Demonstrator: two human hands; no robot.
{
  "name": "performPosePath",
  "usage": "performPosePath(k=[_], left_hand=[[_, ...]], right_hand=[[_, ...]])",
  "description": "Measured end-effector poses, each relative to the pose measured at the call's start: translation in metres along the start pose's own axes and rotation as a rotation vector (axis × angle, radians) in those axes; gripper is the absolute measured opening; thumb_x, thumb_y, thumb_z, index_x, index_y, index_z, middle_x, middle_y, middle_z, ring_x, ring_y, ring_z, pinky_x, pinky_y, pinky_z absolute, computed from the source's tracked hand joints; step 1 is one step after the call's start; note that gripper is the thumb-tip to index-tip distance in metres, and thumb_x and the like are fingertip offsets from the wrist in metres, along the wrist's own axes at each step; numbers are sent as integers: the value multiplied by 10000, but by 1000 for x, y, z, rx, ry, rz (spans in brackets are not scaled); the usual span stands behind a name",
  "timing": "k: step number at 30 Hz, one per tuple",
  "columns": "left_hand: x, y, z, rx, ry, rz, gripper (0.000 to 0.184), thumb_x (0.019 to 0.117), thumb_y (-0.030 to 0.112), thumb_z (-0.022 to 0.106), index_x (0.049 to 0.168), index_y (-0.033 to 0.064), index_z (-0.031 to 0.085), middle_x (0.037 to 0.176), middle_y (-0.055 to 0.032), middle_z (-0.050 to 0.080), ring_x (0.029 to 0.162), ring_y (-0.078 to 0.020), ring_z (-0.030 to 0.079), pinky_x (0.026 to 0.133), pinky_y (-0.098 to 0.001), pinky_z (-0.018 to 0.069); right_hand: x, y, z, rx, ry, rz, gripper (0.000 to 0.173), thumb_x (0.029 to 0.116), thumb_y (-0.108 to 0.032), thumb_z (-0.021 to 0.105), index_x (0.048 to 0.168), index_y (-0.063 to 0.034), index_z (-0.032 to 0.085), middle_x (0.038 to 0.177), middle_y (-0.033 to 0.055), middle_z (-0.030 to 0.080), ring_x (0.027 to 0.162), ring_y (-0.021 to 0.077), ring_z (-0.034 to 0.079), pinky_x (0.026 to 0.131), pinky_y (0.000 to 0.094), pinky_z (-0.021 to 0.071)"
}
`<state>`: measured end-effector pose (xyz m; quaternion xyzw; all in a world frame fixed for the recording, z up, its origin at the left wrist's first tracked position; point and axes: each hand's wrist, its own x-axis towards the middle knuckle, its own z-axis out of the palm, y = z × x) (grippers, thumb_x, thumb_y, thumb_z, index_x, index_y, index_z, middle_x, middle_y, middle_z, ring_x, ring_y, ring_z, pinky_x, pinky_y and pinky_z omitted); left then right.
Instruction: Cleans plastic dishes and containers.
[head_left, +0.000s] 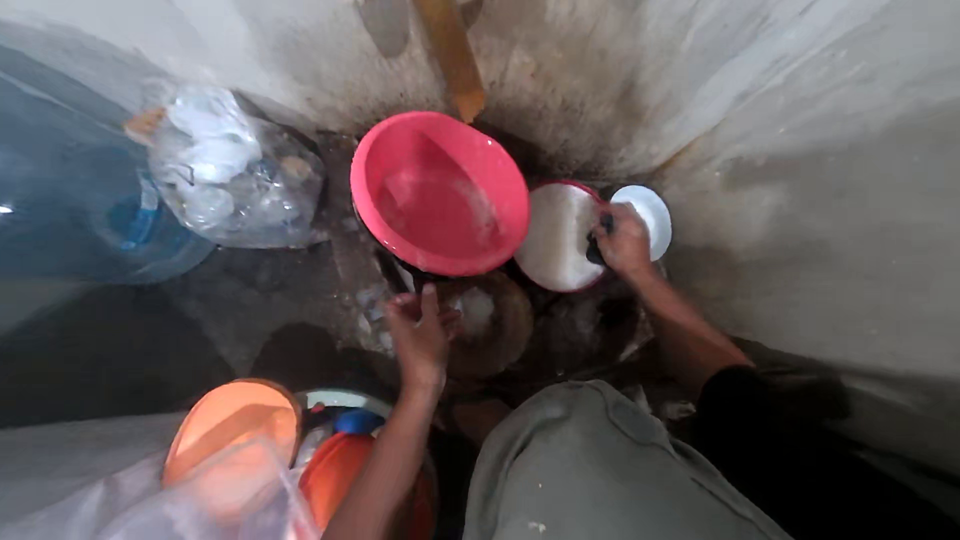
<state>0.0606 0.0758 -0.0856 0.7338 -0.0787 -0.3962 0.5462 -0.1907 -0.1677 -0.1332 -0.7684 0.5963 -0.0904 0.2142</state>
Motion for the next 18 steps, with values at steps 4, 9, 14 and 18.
performPosePath(k=[4, 9, 14, 18], left_hand=[[-7, -25, -3, 13, -21, -102, 351, 1062, 275, 582, 1309, 52, 471, 1089, -155, 665, 794, -267, 740, 669, -436, 655], [-18, -45, -8, 90, -98, -127, 290, 1069, 223, 562, 1268, 14, 547, 1128, -159, 674, 826, -268, 755, 691, -436, 671], [-22, -60, -16, 105, -154, -170, 261, 1064, 189, 569, 1240, -4, 574, 1072, -155, 712, 819, -271, 761, 680, -434, 674], [-24, -64, -18, 80, -158, -179, 257, 1065, 200, 568, 1224, -1, 590, 1070, -156, 725, 833, -290, 765, 686, -449, 677]], right_hand=[[75, -50, 9, -385, -211, -336, 402, 971, -161, 612, 1368, -212, 647, 1390, 146, 613, 1108, 427, 669, 862, 669, 538], [112, -91, 31, -654, -522, -324, 285, 993, -28, 561, 1246, 76, 639, 1331, 291, 608, 1227, 498, 583, 1003, 666, 458], [126, -92, 46, -638, -567, -201, 372, 942, -74, 667, 1281, 70, 614, 1325, 290, 605, 1281, 463, 559, 1068, 630, 438], [123, -83, 38, -738, -518, -387, 226, 990, -92, 580, 1127, 59, 678, 1171, 269, 675, 1149, 460, 631, 977, 639, 476]])
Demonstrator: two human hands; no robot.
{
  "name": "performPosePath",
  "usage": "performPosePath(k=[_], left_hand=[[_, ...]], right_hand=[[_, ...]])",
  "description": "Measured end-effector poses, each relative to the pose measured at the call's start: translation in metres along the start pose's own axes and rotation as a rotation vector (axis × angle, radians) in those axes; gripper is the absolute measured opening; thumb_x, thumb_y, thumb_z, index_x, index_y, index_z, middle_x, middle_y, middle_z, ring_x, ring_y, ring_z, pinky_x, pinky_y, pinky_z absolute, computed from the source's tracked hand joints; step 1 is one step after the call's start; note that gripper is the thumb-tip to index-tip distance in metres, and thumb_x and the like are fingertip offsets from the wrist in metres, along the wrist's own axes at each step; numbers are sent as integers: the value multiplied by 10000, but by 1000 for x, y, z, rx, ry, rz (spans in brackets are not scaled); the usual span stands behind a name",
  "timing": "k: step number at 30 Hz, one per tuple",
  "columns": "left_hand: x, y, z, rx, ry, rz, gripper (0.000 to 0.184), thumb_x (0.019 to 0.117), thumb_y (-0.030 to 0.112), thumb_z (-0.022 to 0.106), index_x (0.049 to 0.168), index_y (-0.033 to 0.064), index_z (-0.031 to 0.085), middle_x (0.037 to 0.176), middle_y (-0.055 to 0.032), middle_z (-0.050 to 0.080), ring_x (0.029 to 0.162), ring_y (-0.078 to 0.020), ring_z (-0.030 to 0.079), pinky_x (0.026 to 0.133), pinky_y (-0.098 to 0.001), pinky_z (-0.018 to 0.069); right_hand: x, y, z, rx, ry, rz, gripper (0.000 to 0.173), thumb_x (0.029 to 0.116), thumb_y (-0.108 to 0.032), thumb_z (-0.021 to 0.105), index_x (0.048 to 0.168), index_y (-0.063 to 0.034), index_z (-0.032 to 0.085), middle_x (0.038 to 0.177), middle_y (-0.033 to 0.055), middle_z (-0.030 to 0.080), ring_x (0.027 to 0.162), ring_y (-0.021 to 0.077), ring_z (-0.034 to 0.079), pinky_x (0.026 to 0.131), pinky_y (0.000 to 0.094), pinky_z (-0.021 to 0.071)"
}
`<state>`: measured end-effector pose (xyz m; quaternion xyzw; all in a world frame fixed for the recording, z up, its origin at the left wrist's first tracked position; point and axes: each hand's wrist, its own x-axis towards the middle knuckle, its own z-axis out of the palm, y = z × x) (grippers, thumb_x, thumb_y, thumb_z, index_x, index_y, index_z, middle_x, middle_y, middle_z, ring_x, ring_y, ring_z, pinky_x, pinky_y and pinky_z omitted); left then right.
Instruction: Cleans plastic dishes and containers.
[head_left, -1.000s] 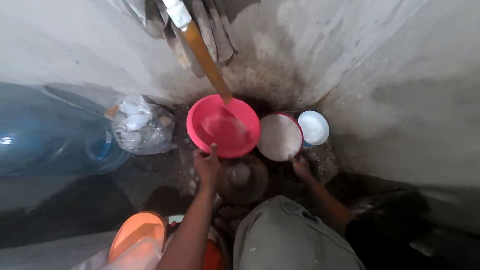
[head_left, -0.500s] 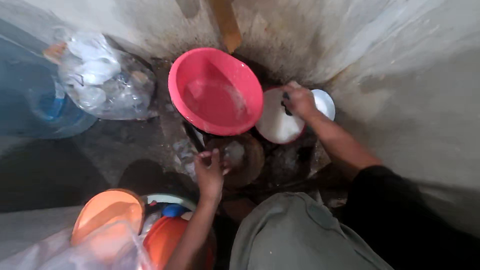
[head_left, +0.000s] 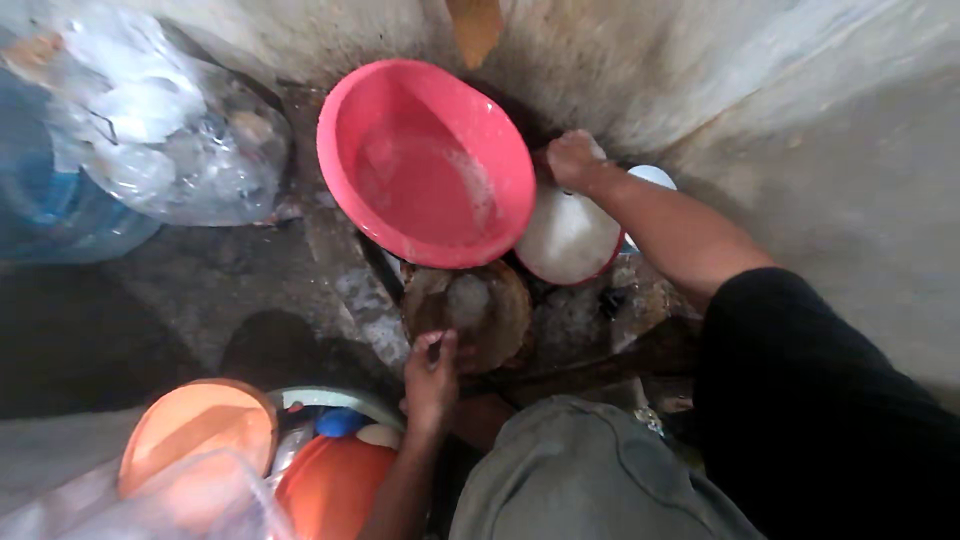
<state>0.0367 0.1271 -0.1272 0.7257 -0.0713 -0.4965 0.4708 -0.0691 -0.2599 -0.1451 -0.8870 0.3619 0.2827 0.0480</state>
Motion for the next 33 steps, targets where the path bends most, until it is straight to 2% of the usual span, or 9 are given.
performPosePath(k=[5, 13, 16, 22, 26, 30, 33], left_hand=[[-4, -3, -1, -15, 8, -30, 259, 1069, 189, 559, 1232, -10, 589, 1081, -161, 718, 847, -288, 764, 707, -455, 676], [-11, -6, 2, -31, 18, -66, 249, 1065, 180, 568, 1221, -13, 587, 1084, -164, 714, 832, -287, 764, 687, -435, 677], [-13, -8, 1, -21, 27, -80, 243, 1063, 182, 572, 1212, -8, 598, 1084, -159, 715, 829, -279, 763, 683, -430, 675], [-18, -12, -3, -42, 34, -77, 238, 1063, 181, 572, 1203, -9, 602, 1074, -161, 720, 833, -293, 763, 696, -452, 677], [-21, -12, -7, -59, 36, -62, 250, 1070, 189, 558, 1218, -9, 598, 1096, -173, 723, 853, -310, 767, 709, -460, 679], [-21, -12, -10, -70, 48, -58, 244, 1068, 180, 558, 1205, -18, 598, 1091, -173, 720, 848, -308, 765, 711, -461, 677], [-23, -14, -12, -65, 51, -58, 251, 1066, 183, 562, 1212, -19, 594, 1089, -169, 716, 862, -298, 762, 714, -449, 674]], right_hand=[[-19, 5, 4, -61, 119, -115, 191, 995, -133, 586, 1053, 3, 706, 1059, 237, 707, 1038, 449, 674, 851, 646, 515], [-54, 8, 0, -23, 188, -147, 192, 1006, -126, 559, 1119, -31, 683, 1023, 257, 700, 982, 481, 682, 780, 654, 522], [-59, 11, 5, -10, 208, -136, 203, 1009, -137, 563, 1155, -84, 694, 1052, 237, 706, 997, 475, 680, 783, 655, 521], [-63, 12, 12, -1, 229, -125, 208, 983, -134, 610, 1172, -110, 693, 1066, 220, 709, 1013, 467, 680, 769, 653, 528], [-73, 15, 19, 25, 296, -167, 238, 1002, -138, 590, 1212, -146, 701, 1107, 190, 718, 1038, 451, 680, 791, 651, 531], [-85, 18, 26, 54, 310, -150, 357, 1010, -134, 567, 1342, -222, 664, 1198, 182, 708, 1068, 456, 672, 823, 658, 524], [-92, 22, 34, 104, 385, -158, 426, 971, -88, 595, 1359, -249, 665, 1197, 182, 721, 1039, 470, 684, 815, 678, 519]])
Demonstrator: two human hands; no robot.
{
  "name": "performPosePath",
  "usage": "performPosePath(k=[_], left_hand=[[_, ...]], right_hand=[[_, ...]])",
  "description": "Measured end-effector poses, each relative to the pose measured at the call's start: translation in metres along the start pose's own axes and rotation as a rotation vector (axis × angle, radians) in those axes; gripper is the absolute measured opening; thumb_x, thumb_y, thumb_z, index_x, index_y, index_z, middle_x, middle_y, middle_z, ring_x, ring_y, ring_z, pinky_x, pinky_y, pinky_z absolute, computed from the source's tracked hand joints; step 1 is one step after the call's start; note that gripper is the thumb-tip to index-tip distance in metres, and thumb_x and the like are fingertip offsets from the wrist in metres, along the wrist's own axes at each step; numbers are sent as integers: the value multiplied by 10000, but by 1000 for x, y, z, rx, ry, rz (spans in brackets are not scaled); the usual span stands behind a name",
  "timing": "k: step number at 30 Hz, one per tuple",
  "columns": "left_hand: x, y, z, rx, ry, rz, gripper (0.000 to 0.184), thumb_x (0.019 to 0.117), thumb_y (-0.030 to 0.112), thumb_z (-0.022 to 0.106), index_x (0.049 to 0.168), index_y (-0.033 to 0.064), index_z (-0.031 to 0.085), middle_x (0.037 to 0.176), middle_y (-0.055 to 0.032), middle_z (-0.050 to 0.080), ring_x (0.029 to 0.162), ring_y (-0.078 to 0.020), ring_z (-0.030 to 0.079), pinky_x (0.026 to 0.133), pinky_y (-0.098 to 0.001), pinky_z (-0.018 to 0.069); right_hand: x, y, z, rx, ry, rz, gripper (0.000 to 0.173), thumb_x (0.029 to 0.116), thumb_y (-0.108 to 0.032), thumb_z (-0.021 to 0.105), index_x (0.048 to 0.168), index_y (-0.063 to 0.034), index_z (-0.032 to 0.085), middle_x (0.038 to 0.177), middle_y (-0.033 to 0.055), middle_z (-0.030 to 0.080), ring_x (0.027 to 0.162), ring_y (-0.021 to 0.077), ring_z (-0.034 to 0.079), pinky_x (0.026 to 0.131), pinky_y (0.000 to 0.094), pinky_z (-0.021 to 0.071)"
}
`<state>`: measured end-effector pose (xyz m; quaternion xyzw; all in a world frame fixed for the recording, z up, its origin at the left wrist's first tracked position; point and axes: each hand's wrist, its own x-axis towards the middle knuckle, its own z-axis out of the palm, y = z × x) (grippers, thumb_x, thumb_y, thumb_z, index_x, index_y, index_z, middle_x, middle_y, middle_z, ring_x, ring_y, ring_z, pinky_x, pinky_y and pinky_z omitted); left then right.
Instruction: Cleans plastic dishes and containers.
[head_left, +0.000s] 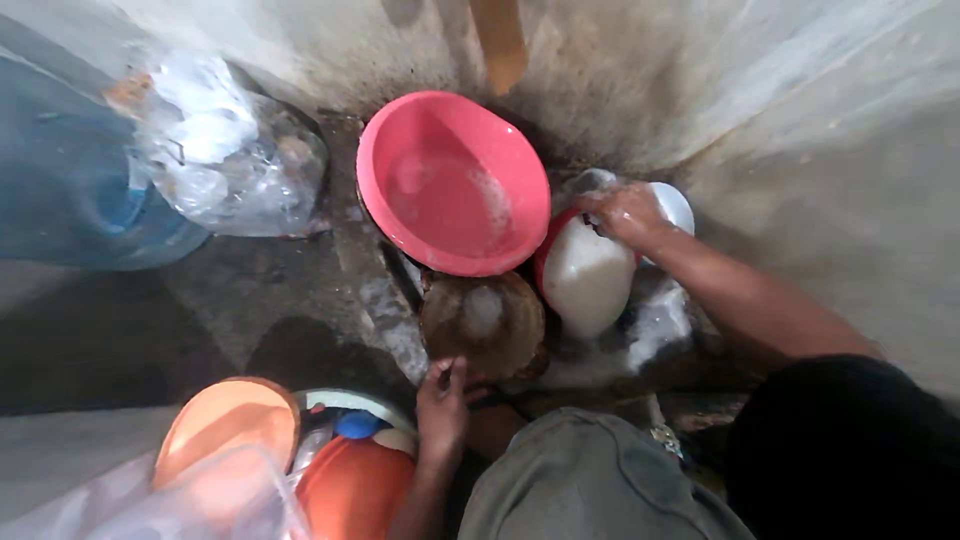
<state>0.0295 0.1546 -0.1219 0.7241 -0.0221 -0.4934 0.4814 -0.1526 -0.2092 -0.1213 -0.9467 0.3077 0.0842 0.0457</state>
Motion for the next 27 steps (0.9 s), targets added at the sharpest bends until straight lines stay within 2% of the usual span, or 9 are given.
performPosePath(k=[2, 5, 9, 12, 14, 17, 20, 25, 27], left_hand=[[-1, -1, 0, -5, 0, -6, 248, 1063, 179, 571, 1212, -18, 595, 1088, -172, 717, 860, -300, 762, 711, -451, 675], [-3, -1, 1, 16, 5, -33, 251, 1063, 185, 571, 1222, -9, 596, 1084, -167, 721, 841, -298, 763, 707, -446, 674], [-5, -2, 3, 15, 13, -36, 240, 1060, 170, 576, 1212, -14, 600, 1072, -169, 718, 835, -290, 763, 698, -441, 675], [-8, -2, 2, 7, 21, -35, 234, 1060, 166, 576, 1204, -16, 603, 1059, -171, 719, 831, -297, 762, 696, -440, 674], [-10, -3, 1, 11, 30, -36, 230, 1060, 165, 576, 1199, -16, 600, 1049, -167, 725, 826, -297, 763, 694, -435, 674], [-10, -5, 2, 15, 52, -42, 236, 1059, 160, 578, 1210, -20, 595, 1056, -169, 733, 817, -288, 768, 682, -425, 675], [-12, -2, 3, 23, 52, -45, 242, 1059, 160, 576, 1220, -20, 594, 1062, -164, 725, 829, -276, 766, 688, -416, 672], [-7, 4, 13, 51, -1, -65, 239, 1058, 181, 584, 1198, -9, 620, 1061, -154, 726, 829, -269, 764, 702, -418, 675], [-3, 6, 20, 114, -60, -54, 261, 1061, 209, 582, 1216, 4, 625, 1081, -139, 731, 848, -256, 767, 725, -414, 679]], right_hand=[[-3, 1, 1, 14, 43, -5, 405, 969, -93, 602, 1331, -254, 686, 1157, 163, 738, 1013, 455, 698, 802, 670, 529], [0, 1, -1, 44, 50, -5, 378, 973, -77, 594, 1300, -228, 710, 1177, 150, 741, 1037, 440, 701, 827, 671, 529], [17, 2, -7, 53, -36, 51, 328, 981, -92, 611, 1271, -197, 721, 1216, 158, 721, 1129, 440, 668, 881, 678, 515], [36, 5, -4, 36, -103, 92, 321, 971, -93, 620, 1267, -176, 713, 1234, 169, 710, 1142, 449, 659, 892, 692, 508], [47, 4, 3, 22, -133, 115, 271, 974, -109, 616, 1227, -130, 713, 1188, 204, 711, 1115, 464, 664, 880, 693, 508], [59, -3, 11, 49, -242, 203, 252, 1020, -177, 571, 1197, -50, 698, 1193, 261, 684, 1152, 487, 637, 914, 698, 490], [59, -8, 23, 102, -291, 227, 264, 1018, -176, 585, 1212, -35, 695, 1202, 296, 667, 1162, 515, 618, 927, 713, 471], [47, -13, 40, 116, -221, 181, 284, 1011, -257, 614, 1255, -137, 698, 1198, 243, 690, 1132, 487, 647, 879, 700, 509], [39, -15, 45, 118, -245, 179, 280, 1008, -245, 621, 1258, -145, 695, 1235, 222, 684, 1171, 470, 633, 911, 696, 503]])
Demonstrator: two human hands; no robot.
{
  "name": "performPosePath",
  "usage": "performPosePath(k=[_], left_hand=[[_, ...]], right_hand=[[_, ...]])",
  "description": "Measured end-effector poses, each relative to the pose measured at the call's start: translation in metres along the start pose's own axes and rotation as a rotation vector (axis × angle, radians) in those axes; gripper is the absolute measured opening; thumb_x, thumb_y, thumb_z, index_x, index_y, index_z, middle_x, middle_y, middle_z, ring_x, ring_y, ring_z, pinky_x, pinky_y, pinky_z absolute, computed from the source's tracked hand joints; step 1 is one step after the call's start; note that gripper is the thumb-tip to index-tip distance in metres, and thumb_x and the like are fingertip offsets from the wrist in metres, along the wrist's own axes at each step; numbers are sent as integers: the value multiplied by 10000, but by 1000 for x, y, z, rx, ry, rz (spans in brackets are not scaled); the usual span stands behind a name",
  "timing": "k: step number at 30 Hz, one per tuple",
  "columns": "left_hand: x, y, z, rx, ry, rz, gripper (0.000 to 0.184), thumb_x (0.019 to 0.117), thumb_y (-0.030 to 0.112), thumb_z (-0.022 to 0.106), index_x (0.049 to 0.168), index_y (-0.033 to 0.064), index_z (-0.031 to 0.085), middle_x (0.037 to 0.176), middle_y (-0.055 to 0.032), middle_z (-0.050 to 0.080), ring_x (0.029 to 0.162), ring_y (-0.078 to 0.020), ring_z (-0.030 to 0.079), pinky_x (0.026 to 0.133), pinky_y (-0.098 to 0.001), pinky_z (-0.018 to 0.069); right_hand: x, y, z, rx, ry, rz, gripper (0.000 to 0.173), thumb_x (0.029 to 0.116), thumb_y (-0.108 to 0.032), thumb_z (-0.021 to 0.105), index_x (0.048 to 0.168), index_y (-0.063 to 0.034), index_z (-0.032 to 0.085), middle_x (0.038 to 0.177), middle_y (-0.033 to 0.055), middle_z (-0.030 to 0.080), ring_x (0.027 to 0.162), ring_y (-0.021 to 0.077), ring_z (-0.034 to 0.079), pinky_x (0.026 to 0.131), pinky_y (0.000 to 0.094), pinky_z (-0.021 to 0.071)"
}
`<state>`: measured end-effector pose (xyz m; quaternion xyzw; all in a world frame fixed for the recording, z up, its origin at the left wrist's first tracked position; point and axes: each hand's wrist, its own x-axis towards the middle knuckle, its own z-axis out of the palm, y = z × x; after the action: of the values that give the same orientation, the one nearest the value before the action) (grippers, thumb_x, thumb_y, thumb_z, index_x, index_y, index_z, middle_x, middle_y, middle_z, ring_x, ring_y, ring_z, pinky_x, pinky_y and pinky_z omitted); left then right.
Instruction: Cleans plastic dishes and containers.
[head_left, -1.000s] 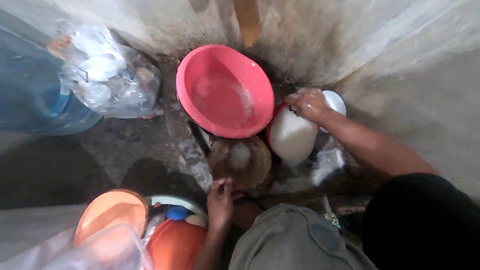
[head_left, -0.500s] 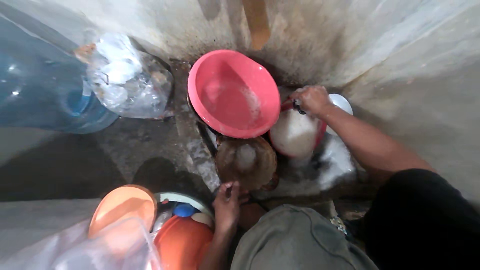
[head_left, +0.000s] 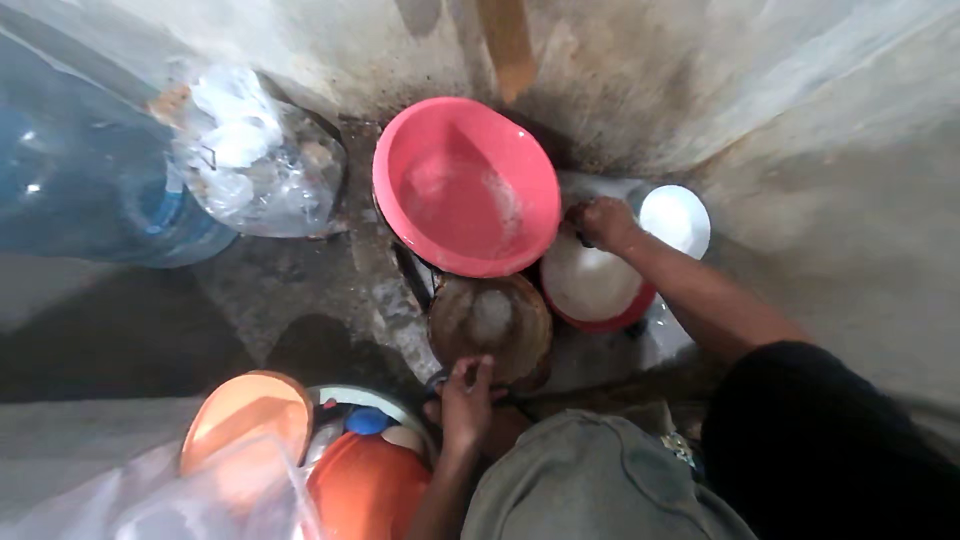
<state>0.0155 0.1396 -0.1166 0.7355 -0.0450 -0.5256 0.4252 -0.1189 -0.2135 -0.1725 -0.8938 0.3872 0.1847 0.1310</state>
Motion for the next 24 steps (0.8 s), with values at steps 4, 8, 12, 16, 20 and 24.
performPosePath(k=[4, 8, 12, 16, 20, 24], left_hand=[[9, 10, 23, 96, -114, 38, 311, 1072, 245, 559, 1262, 6, 617, 1129, -135, 725, 901, -227, 760, 790, -394, 661], [24, 16, 50, 159, -190, 66, 315, 1070, 253, 563, 1258, 8, 626, 1095, -131, 730, 918, -212, 756, 804, -378, 658], [43, 20, 74, 337, -275, 113, 399, 1065, 279, 574, 1380, 35, 564, 1222, -147, 683, 983, -203, 737, 869, -386, 635], [55, 32, 100, 691, -376, 250, 552, 1042, 310, 611, 1529, 103, 452, 1379, -155, 613, 1148, -258, 671, 989, -459, 561], [65, 27, 121, 923, -273, 339, 622, 1036, 304, 611, 1588, 135, 378, 1443, -188, 566, 1211, -347, 635, 1023, -533, 522], [72, 21, 133, 1023, -166, 414, 597, 1059, 275, 551, 1613, 192, 343, 1389, -218, 600, 1114, -400, 673, 948, -567, 547]], right_hand=[[-21, 8, 18, 141, 56, -26, 362, 959, -198, 679, 1320, -166, 675, 1286, 178, 671, 1206, 422, 624, 964, 665, 507], [-80, -10, 29, 726, 440, 279, 528, 935, -312, 751, 1351, -65, 540, 1249, 164, 662, 1091, 339, 680, 947, 554, 566], [-129, -41, 75, 1048, 390, 652, 679, 927, -480, 734, 1342, 7, 508, 1220, 245, 647, 1114, 369, 657, 956, 563, 541], [-152, -59, 108, 1073, -76, 459, 405, 1034, -274, 606, 1386, -76, 572, 1429, 190, 563, 1258, 345, 600, 1043, 560, 506], [-160, -73, 117, 1028, -31, 380, 487, 982, -96, 638, 1459, -122, 540, 1424, 167, 591, 1252, 338, 618, 1051, 553, 508], [-155, -80, 114, 1188, 93, 503, 433, 981, -116, 674, 1391, -83, 539, 1251, 160, 684, 1072, 288, 706, 929, 498, 586]])
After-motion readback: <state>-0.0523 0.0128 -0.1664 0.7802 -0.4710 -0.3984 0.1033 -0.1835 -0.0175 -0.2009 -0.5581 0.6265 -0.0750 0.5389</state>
